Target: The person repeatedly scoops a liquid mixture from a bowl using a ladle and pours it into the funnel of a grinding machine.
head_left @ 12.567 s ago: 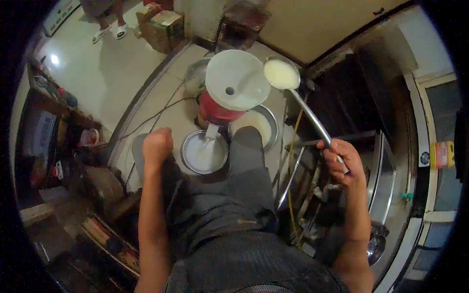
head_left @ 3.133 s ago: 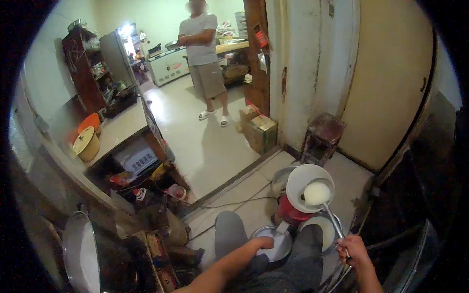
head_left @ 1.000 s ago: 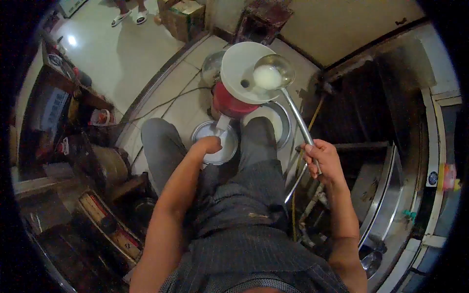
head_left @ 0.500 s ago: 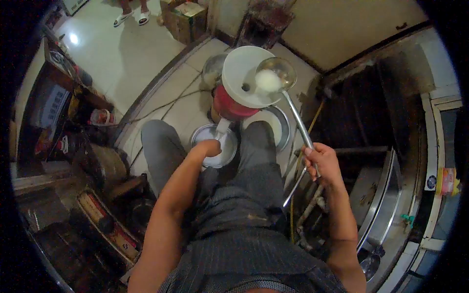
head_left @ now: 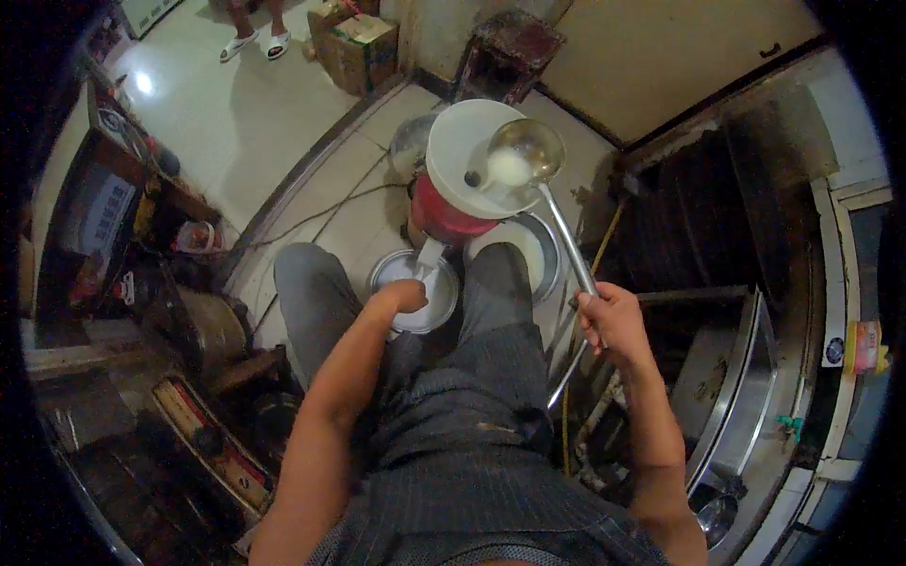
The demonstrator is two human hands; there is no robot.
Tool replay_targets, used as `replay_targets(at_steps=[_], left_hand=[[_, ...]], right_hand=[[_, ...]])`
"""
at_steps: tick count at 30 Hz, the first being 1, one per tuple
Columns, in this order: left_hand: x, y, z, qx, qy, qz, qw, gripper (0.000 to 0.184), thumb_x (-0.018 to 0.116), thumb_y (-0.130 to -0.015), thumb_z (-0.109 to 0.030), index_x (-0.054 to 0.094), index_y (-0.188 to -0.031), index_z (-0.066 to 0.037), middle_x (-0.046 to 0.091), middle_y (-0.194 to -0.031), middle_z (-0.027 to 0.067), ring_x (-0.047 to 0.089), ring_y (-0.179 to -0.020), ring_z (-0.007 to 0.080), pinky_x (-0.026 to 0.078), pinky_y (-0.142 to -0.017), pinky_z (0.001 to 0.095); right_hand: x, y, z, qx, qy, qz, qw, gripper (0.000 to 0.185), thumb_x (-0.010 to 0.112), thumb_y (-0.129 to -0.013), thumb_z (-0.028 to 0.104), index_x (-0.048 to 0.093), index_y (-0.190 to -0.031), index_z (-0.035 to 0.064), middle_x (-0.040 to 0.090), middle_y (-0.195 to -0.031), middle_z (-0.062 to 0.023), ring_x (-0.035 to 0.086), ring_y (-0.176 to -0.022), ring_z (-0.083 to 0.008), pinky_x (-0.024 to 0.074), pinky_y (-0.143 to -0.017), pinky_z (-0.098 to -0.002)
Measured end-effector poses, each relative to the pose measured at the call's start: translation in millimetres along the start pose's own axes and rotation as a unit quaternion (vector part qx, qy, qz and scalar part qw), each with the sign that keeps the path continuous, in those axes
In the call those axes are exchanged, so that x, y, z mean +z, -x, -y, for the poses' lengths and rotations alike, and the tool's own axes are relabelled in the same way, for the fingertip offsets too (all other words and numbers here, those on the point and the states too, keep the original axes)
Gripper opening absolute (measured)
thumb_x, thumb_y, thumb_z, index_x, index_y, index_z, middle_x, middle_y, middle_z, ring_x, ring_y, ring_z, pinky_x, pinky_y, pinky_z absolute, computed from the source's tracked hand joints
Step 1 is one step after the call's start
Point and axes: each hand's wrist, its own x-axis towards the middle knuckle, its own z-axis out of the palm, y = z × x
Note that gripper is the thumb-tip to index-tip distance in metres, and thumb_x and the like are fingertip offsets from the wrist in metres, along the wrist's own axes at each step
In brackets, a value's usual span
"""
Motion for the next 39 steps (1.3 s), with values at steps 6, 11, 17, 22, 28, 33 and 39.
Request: replay_targets(at_steps=[6,11,17,22,28,33,39], left_hand=[[24.4,-28.1,20.4,0.04,-0.026,-0.007,0.999,0.036,0.052,-0.085,-0.028,0.072,-0.098,-0.001,0.068,-0.106,0.0214,0.065,-0.099,0.0389,0.049,-0.089,0.0468],[10.5,-19.0,-0.8,-0.011,0.003,-0.01,1.0,0.036,0.052,-0.086,-0.029,0.071,-0.096,-0.001,0.068,-0.105,0.0221,0.065,-0.098,0.039,0.049,-0.088,0.048],[-3.5,-10.8,-4.7,0.027,-0.002,-0.002,1.0,0.036,0.052,-0.086,-0.028,0.071,-0.096,0.001,0.067,-0.104,0.0226,0.065,-0.098,0.0397,0.049,-0.088,0.0487],[-28.0,0.0,-11.8,-0.157,-0.018,-0.029,0.987,0.038,0.053,-0.084,-0.027,0.069,-0.106,0.0,0.065,-0.114,0.022,0.063,-0.105,0.0383,0.05,-0.09,0.0476],[-37.0,16.5,-26.2,-0.281,0.005,-0.078,0.957,0.037,0.05,-0.086,-0.023,0.068,-0.111,-0.003,0.065,-0.12,0.0181,0.062,-0.111,0.0357,0.05,-0.092,0.0461],[-39.0,15.2,-28.6,-0.287,0.007,-0.033,0.957,0.037,0.049,-0.087,-0.024,0.067,-0.112,-0.004,0.064,-0.121,0.0179,0.062,-0.112,0.0354,0.049,-0.092,0.0459],[-24.8,-3.0,34.4,-0.186,-0.072,0.036,0.979,0.037,0.05,-0.086,-0.026,0.066,-0.11,-0.003,0.063,-0.119,0.0206,0.062,-0.108,0.0376,0.05,-0.089,0.0473]], right_hand=[[-4.6,-4.3,-6.9,-0.003,-0.008,0.01,1.0,0.017,0.063,-0.091,0.019,0.06,-0.093,0.0016,0.055,-0.062,-0.0025,0.046,-0.039,-0.008,0.0343,-0.034,-0.024],[-11.7,-15.1,-22.5,-0.032,0.03,0.007,0.999,0.02,0.062,-0.092,0.019,0.056,-0.081,0.0028,0.057,-0.061,-0.0036,0.051,-0.04,-0.0105,0.0394,-0.035,-0.0276],[-12.7,-16.3,-40.1,-0.072,0.065,-0.017,0.995,0.023,0.065,-0.09,0.022,0.061,-0.096,-0.0006,0.057,-0.063,-0.0027,0.052,-0.046,-0.0098,0.043,-0.042,-0.0263],[-10.8,-9.8,-56.3,-0.268,0.272,-0.11,0.918,0.034,0.066,-0.088,0.021,0.06,-0.113,-0.0014,0.065,-0.073,-0.0149,0.063,-0.059,-0.0292,0.0495,-0.057,-0.0365],[-10.7,-14.2,-98.5,-0.233,0.232,-0.144,0.933,0.034,0.066,-0.087,0.018,0.059,-0.114,-0.0006,0.065,-0.079,-0.014,0.062,-0.063,-0.026,0.0493,-0.06,-0.0363],[-7.9,-39.6,-127.9,-0.057,-0.038,-0.117,0.991,0.027,0.062,-0.092,0.019,0.055,-0.113,0.0045,0.056,-0.07,-0.0012,0.05,-0.052,-0.0094,0.0416,-0.045,-0.0264],[19.6,-180.0,-257.3,-0.018,0.134,-0.226,0.965,0.025,0.063,-0.09,0.022,0.054,-0.103,0.0035,0.063,-0.074,-0.0097,0.061,-0.057,-0.0195,0.0481,-0.049,-0.037]])
